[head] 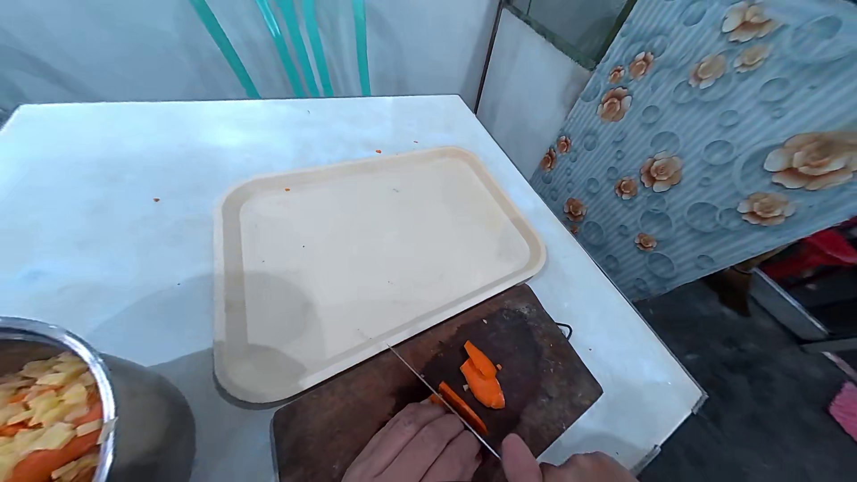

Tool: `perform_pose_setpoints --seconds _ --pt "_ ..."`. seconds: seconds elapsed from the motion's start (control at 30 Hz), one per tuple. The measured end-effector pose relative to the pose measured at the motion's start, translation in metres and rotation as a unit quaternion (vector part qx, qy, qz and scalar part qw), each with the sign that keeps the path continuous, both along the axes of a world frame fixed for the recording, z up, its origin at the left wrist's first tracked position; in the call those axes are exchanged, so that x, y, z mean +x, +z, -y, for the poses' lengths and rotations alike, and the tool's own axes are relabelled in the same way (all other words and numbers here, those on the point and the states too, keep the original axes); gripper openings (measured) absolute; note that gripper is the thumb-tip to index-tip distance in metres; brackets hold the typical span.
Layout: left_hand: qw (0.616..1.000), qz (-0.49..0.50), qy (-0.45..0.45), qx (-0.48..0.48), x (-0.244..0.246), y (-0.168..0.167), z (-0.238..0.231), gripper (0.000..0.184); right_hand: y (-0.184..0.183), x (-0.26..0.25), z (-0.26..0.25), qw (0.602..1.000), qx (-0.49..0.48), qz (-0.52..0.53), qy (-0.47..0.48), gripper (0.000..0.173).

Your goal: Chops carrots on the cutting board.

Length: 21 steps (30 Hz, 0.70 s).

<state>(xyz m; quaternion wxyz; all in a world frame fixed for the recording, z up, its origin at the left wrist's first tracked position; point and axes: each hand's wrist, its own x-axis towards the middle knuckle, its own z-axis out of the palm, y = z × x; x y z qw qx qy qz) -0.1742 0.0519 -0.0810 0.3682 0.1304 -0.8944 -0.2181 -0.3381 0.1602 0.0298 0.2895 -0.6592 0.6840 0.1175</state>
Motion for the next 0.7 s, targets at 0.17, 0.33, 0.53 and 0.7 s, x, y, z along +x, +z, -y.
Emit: perform_pose_setpoints --seconds 0.17,0.33,0.53,0.7 --pt "1.0 0.0 0.018 -0.018 -0.001 -0.004 -0.003 0.01 -0.019 0.003 -0.006 0.998 -0.061 -0.019 -0.03 0.029" --pt "0.999 0.005 0.017 -0.035 -0.001 -0.003 -0.001 0.011 -0.009 -0.02 0.005 0.985 0.1 0.084 -0.109 0.035" --pt "0.999 -0.027 0.01 -0.042 0.0 -0.01 0.003 0.012 -0.035 -0.046 -0.029 0.972 -0.013 0.196 -0.132 0.028" --pt "0.996 -0.058 0.007 -0.071 0.0 -0.014 0.005 0.012 -0.024 -0.039 -0.039 0.974 -0.076 0.184 -0.109 0.026"
